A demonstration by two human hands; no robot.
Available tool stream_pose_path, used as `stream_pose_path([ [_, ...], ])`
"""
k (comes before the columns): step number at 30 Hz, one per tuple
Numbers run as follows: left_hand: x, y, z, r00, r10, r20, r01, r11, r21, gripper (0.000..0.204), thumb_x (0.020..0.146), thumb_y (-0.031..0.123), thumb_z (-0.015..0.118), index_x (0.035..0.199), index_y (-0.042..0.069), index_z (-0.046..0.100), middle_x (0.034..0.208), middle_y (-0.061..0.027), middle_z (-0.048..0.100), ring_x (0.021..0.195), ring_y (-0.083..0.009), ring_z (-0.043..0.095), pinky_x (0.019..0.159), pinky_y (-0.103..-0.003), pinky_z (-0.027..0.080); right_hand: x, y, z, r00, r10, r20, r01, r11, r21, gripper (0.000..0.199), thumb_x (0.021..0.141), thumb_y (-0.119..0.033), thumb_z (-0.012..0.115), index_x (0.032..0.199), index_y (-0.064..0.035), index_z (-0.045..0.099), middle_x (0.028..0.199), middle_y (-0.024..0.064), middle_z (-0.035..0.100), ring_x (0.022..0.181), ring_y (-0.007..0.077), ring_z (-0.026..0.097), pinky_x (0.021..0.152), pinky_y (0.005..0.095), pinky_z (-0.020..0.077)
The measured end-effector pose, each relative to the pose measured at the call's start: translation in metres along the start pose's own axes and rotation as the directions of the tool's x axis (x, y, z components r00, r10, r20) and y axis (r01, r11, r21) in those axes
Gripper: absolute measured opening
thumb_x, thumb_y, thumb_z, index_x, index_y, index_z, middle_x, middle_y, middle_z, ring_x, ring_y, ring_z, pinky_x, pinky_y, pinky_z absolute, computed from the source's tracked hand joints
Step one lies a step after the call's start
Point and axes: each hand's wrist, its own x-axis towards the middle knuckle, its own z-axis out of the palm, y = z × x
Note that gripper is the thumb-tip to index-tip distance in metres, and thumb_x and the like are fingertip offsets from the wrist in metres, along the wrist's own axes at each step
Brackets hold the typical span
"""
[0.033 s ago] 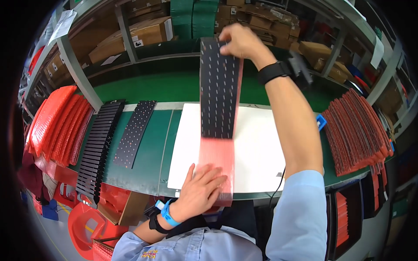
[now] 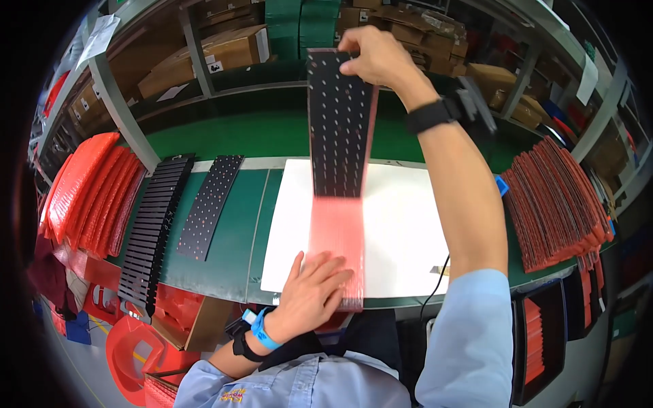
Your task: The person picks up a bubble wrap sheet, places a circuit board on it, and wraps the board by hand. They secure the bubble wrap with tape and place the wrapped circuit board onto a stack, repeating the process for a second board.
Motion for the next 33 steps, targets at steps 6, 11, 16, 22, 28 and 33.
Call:
stream_pose_path([
  [6, -0.016, -0.012, 0.005, 0.997, 0.013, -0.077, -0.012, 1.0, 0.012, 0.032, 0.082, 0.011, 0.061, 0.113, 0.005, 0.065, 0.12, -0.0111, 0.06, 0.117, -0.0304, 0.051, 0.102, -0.048, 0.039, -0.19, -0.095, 0.069, 0.958, -0.281, -0.055, 0.277, 0.958, -0.071, 0.027, 0.059, -0.005, 0.071, 0.082, -0.0116, 0.06, 0.085, 0.0051, 0.059, 0.079, 0.026, 0.059, 0.065, 0.0377, 0.0508],
  [11, -0.039, -0.003, 0.009, 0.987, 0.079, -0.14, -0.103, 0.979, -0.177, 0.03, 0.078, 0.005, 0.065, 0.108, 0.002, 0.066, 0.113, -0.0113, 0.063, 0.108, -0.0285, 0.056, 0.092, -0.037, 0.048, -0.26, -0.113, 0.085, 0.986, -0.022, 0.167, 0.013, 0.998, 0.054, 0.028, 0.066, -0.012, 0.076, 0.091, -0.0112, 0.062, 0.088, 0.0051, 0.056, 0.082, 0.0269, 0.059, 0.069, 0.0375, 0.0502],
  [16, -0.048, -0.008, 0.01, 0.972, 0.086, -0.219, -0.136, 0.964, -0.227, 0.027, 0.075, 0.001, 0.067, 0.102, 0.001, 0.068, 0.107, -0.0112, 0.066, 0.099, -0.0276, 0.061, 0.085, -0.035, 0.052, -0.233, -0.106, 0.074, 0.895, -0.006, 0.446, -0.054, 0.991, 0.122, 0.031, 0.072, -0.013, 0.075, 0.102, -0.0117, 0.066, 0.09, 0.0061, 0.06, 0.083, 0.0263, 0.06, 0.074, 0.0372, 0.0482],
  [22, -0.049, -0.01, 0.009, 0.955, 0.128, -0.267, -0.19, 0.957, -0.22, 0.029, 0.074, 0.001, 0.068, 0.103, 0.0, 0.068, 0.108, -0.0122, 0.066, 0.097, -0.0283, 0.062, 0.084, -0.036, 0.053, -0.096, -0.159, 0.164, 0.852, -0.39, 0.35, 0.377, 0.92, 0.108, 0.042, 0.082, -0.009, 0.063, 0.123, -0.0166, 0.061, 0.11, 0.005, 0.062, 0.101, 0.0226, 0.061, 0.087, 0.0384, 0.0421],
  [28, -0.054, -0.006, 0.013, 0.983, 0.099, -0.154, -0.14, 0.95, -0.279, 0.036, 0.073, 0.002, 0.066, 0.109, -0.001, 0.063, 0.113, -0.0125, 0.062, 0.103, -0.0287, 0.058, 0.088, -0.036, 0.05, -0.042, -0.175, 0.341, 0.65, -0.745, 0.151, 0.755, 0.611, -0.236, 0.051, 0.089, -0.015, 0.053, 0.136, -0.0331, 0.049, 0.132, 0.0006, 0.055, 0.119, 0.0197, 0.052, 0.098, 0.0438, 0.0368],
  [33, -0.056, -0.009, 0.006, 0.978, 0.104, -0.179, -0.155, 0.942, -0.297, 0.034, 0.074, 0.002, 0.065, 0.107, -0.001, 0.063, 0.11, -0.0124, 0.062, 0.101, -0.0293, 0.057, 0.087, -0.036, 0.05, -0.024, -0.192, 0.315, 0.476, -0.745, 0.467, 0.858, 0.51, -0.062, 0.07, 0.078, -0.026, 0.066, 0.143, -0.0374, 0.04, 0.122, 0.0039, 0.059, 0.117, 0.0225, 0.053, 0.104, 0.0482, 0.0337],
])
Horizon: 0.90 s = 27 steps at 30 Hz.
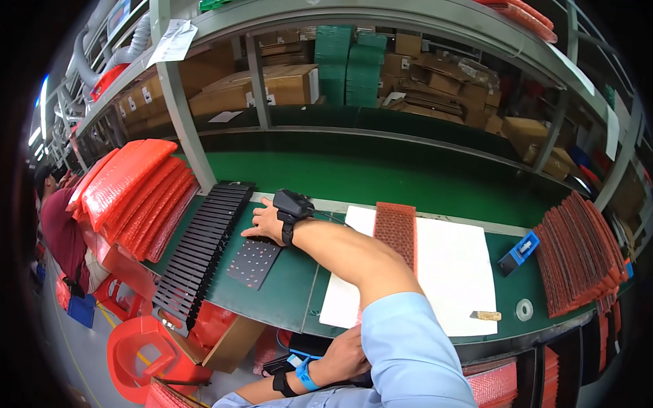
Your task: The person picks up a bubble wrap sheet, places a circuit board on it, and wraps the board by hand. They secure the bubble wrap with tape and place the wrapped circuit board onto a stack, repeating the process for a second board.
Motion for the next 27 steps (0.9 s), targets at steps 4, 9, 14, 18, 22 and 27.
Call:
stream_pose_path([
  [4, -0.001, -0.003, 0.0, 1.0, 0.011, 0.006, -0.011, 1.0, 0.016, 0.034, 0.074, 0.007, 0.069, 0.107, 0.001, 0.066, 0.111, -0.0127, 0.063, 0.103, -0.0298, 0.059, 0.088, -0.037, 0.051, -0.05, -0.006, -0.108, 0.961, 0.232, 0.151, -0.256, 0.952, 0.167, 0.088, 0.067, -0.04, 0.071, 0.147, -0.0311, 0.036, 0.108, 0.018, 0.059, 0.107, 0.0312, 0.058, 0.096, 0.0488, 0.0418],
  [9, 0.006, -0.005, 0.001, 0.999, 0.018, -0.032, -0.019, 1.0, -0.023, 0.031, 0.075, 0.006, 0.069, 0.106, 0.001, 0.066, 0.111, -0.0123, 0.064, 0.104, -0.0288, 0.059, 0.088, -0.037, 0.051, -0.157, -0.02, -0.195, 0.547, 0.792, 0.271, -0.83, 0.473, 0.294, 0.086, 0.072, -0.046, 0.067, 0.148, -0.0229, 0.034, 0.1, 0.0288, 0.058, 0.09, 0.0443, 0.062, 0.08, 0.0468, 0.0517],
  [14, 0.013, -0.002, -0.014, 1.0, 0.0, -0.005, 0.0, 0.996, -0.093, 0.027, 0.076, 0.003, 0.068, 0.103, 0.001, 0.067, 0.108, -0.0123, 0.065, 0.099, -0.0294, 0.061, 0.085, -0.037, 0.052, -0.224, -0.052, -0.16, 0.109, 0.922, 0.371, -0.994, 0.111, 0.018, 0.084, 0.079, -0.056, 0.059, 0.145, -0.008, 0.038, 0.081, 0.0259, 0.068, 0.081, 0.0417, 0.068, 0.077, 0.0461, 0.0535],
  [18, 0.009, 0.001, -0.016, 1.0, -0.013, -0.004, 0.012, 0.988, -0.156, 0.023, 0.077, 0.002, 0.067, 0.1, 0.0, 0.068, 0.104, -0.013, 0.067, 0.098, -0.0304, 0.063, 0.085, -0.037, 0.053, -0.222, -0.065, -0.125, 0.072, 0.916, 0.395, -0.981, 0.136, -0.137, 0.079, 0.081, -0.059, 0.055, 0.134, -0.0016, 0.05, 0.074, 0.0217, 0.069, 0.075, 0.0376, 0.069, 0.072, 0.0442, 0.0545],
  [22, -0.001, 0.003, -0.018, 0.997, -0.038, -0.06, 0.025, 0.979, -0.201, 0.018, 0.078, 0.001, 0.067, 0.096, -0.002, 0.069, 0.099, -0.0138, 0.068, 0.096, -0.0308, 0.066, 0.085, -0.037, 0.053, -0.215, -0.068, -0.099, 0.088, 0.933, 0.349, -0.976, 0.151, -0.156, 0.072, 0.081, -0.06, 0.054, 0.121, -0.0005, 0.061, 0.071, 0.0198, 0.069, 0.071, 0.0346, 0.07, 0.067, 0.0415, 0.0551],
  [27, -0.004, 0.003, -0.026, 0.99, -0.095, -0.103, 0.071, 0.975, -0.213, 0.015, 0.078, -0.001, 0.066, 0.093, -0.003, 0.069, 0.094, -0.0138, 0.069, 0.091, -0.0301, 0.067, 0.082, -0.036, 0.055, -0.211, -0.063, -0.093, 0.123, 0.908, 0.4, -0.961, 0.21, -0.182, 0.075, 0.081, -0.061, 0.052, 0.118, 0.0044, 0.061, 0.072, 0.0129, 0.07, 0.07, 0.0277, 0.071, 0.063, 0.0361, 0.0545],
])
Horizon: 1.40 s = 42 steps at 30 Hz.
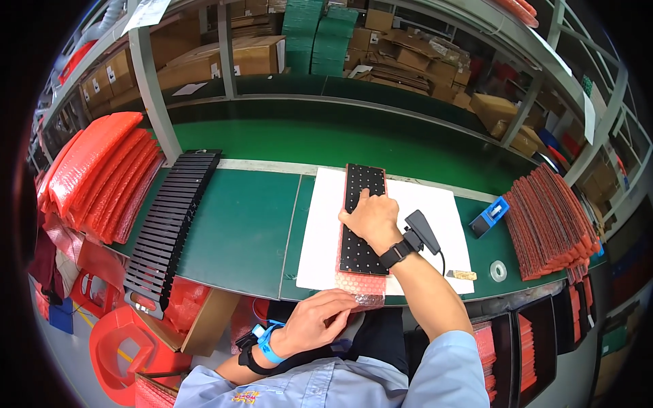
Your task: The person picks up a bubble wrap sheet, places a circuit board on it, and wraps the board by hand. They secure the bubble wrap with tape and place the wrapped circuit board onto a stack, repeating the process for a second board.
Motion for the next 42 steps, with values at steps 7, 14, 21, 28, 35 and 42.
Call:
stream_pose_path([
  [7, 0.011, -0.003, 0.005, 0.999, 0.024, 0.023, -0.024, 1.0, -0.01, 0.018, 0.078, -0.001, 0.066, 0.096, -0.002, 0.069, 0.097, -0.0147, 0.068, 0.094, -0.031, 0.065, 0.084, -0.037, 0.054, 0.002, -0.001, 0.005, 1.0, -0.012, -0.012, 0.012, 0.999, -0.042, 0.077, 0.082, -0.064, 0.051, 0.117, 0.0034, 0.061, 0.07, 0.0119, 0.07, 0.069, 0.0272, 0.071, 0.061, 0.0363, 0.0544],
  [14, 0.034, 0.003, 0.009, 0.988, -0.012, 0.153, -0.037, 0.95, 0.31, 0.044, 0.082, 0.016, 0.07, 0.122, 0.001, 0.059, 0.131, -0.0168, 0.054, 0.126, -0.0369, 0.046, 0.105, -0.045, 0.039, 0.037, 0.025, -0.024, 0.994, -0.067, -0.081, 0.074, 0.994, 0.082, 0.073, 0.089, -0.065, 0.046, 0.129, -0.0058, 0.058, 0.103, 0.0217, 0.069, 0.101, 0.0316, 0.067, 0.086, 0.0419, 0.0506],
  [21, 0.033, 0.001, 0.027, 0.929, -0.123, 0.35, -0.075, 0.862, 0.502, 0.069, 0.085, 0.038, 0.065, 0.136, -0.004, 0.045, 0.145, -0.0189, 0.04, 0.137, -0.0395, 0.03, 0.114, -0.049, 0.024, 0.154, 0.099, 0.028, 0.928, -0.301, 0.22, 0.207, 0.907, 0.366, 0.058, 0.086, -0.044, 0.067, 0.13, -0.0081, 0.057, 0.12, 0.0147, 0.065, 0.113, 0.0295, 0.061, 0.096, 0.0424, 0.0455],
  [28, 0.037, 0.008, 0.026, 0.923, -0.149, 0.355, -0.061, 0.854, 0.516, 0.071, 0.087, 0.041, 0.063, 0.138, -0.004, 0.043, 0.145, -0.0187, 0.04, 0.137, -0.0393, 0.031, 0.114, -0.049, 0.024, 0.191, 0.107, 0.001, 0.828, -0.436, 0.353, 0.199, 0.816, 0.542, 0.05, 0.079, -0.029, 0.077, 0.122, -0.0054, 0.063, 0.112, 0.0109, 0.068, 0.104, 0.0256, 0.063, 0.093, 0.039, 0.0478],
  [35, 0.038, 0.003, 0.033, 0.92, -0.136, 0.368, -0.09, 0.839, 0.537, 0.066, 0.088, 0.04, 0.061, 0.138, 0.001, 0.045, 0.145, -0.0172, 0.041, 0.137, -0.0386, 0.032, 0.114, -0.05, 0.024, 0.164, 0.132, -0.082, 0.87, -0.46, -0.178, 0.471, 0.669, 0.575, 0.035, 0.075, -0.009, 0.076, 0.106, 0.0002, 0.064, 0.098, 0.0105, 0.069, 0.09, 0.0223, 0.065, 0.081, 0.0342, 0.0525],
  [42, 0.037, -0.006, 0.029, 0.951, -0.112, 0.289, -0.055, 0.857, 0.513, 0.058, 0.087, 0.034, 0.061, 0.132, 0.0, 0.05, 0.138, -0.0172, 0.048, 0.131, -0.039, 0.039, 0.111, -0.048, 0.03, -0.013, 0.085, -0.142, 0.377, -0.423, -0.824, 0.766, 0.642, 0.021, 0.019, 0.073, -0.002, 0.07, 0.09, -0.0041, 0.061, 0.077, 0.0124, 0.06, 0.074, 0.03, 0.061, 0.069, 0.036, 0.0513],
])
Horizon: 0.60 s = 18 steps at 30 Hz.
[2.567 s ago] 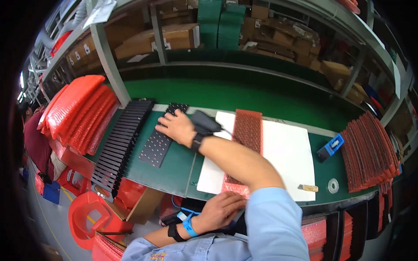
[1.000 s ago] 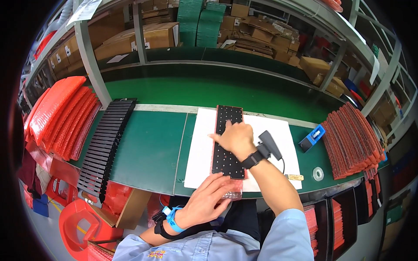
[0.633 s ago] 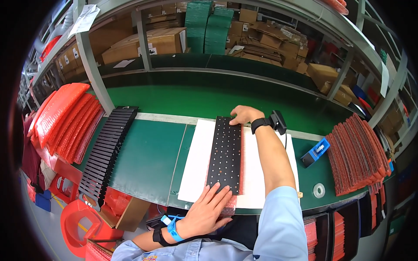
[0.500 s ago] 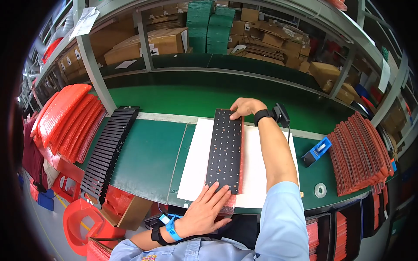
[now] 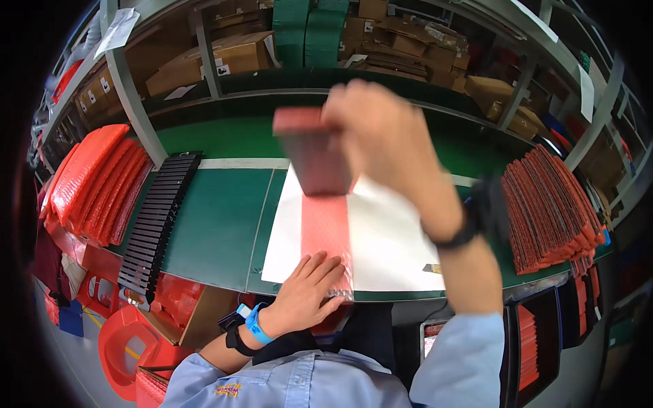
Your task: The person picks up a bubble wrap sheet, places a circuit board on it, and wraps the board by hand. They secure the bubble wrap with tape and place the wrapped circuit board onto a stack, repeating the process for a second board.
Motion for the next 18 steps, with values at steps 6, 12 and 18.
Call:
stream_pose_path([
  [6, -0.024, 0.01, -0.008, 0.999, 0.003, 0.034, 0.001, 0.992, -0.129, 0.05, 0.083, 0.023, 0.065, 0.125, -0.002, 0.054, 0.131, -0.0164, 0.053, 0.126, -0.0356, 0.045, 0.109, -0.045, 0.035, -0.134, -0.1, 0.04, 0.951, 0.128, 0.281, -0.133, 0.991, -0.002, 0.023, 0.061, -0.007, 0.069, 0.082, -0.0111, 0.06, 0.08, 0.0021, 0.053, 0.071, 0.0217, 0.054, 0.061, 0.0323, 0.0452],
  [12, -0.048, 0.019, -0.007, 0.999, 0.01, -0.047, -0.017, 0.986, -0.166, 0.047, 0.078, 0.011, 0.068, 0.122, 0.0, 0.058, 0.129, -0.016, 0.055, 0.122, -0.0326, 0.05, 0.105, -0.043, 0.04, -0.144, -0.088, 0.08, 0.92, 0.21, 0.331, -0.228, 0.974, 0.015, 0.024, 0.065, -0.013, 0.073, 0.085, -0.011, 0.061, 0.085, 0.0038, 0.053, 0.081, 0.0226, 0.053, 0.071, 0.0327, 0.0433],
  [18, -0.053, 0.004, -0.002, 0.991, -0.049, -0.125, -0.009, 0.903, -0.43, 0.035, 0.079, 0.005, 0.066, 0.114, 0.001, 0.064, 0.119, -0.0139, 0.062, 0.118, -0.03, 0.054, 0.101, -0.043, 0.043, -0.145, -0.081, 0.07, 0.85, 0.321, 0.417, -0.438, 0.871, 0.223, 0.033, 0.074, -0.016, 0.076, 0.104, -0.008, 0.064, 0.099, 0.0072, 0.059, 0.097, 0.0271, 0.055, 0.084, 0.0327, 0.0428],
])
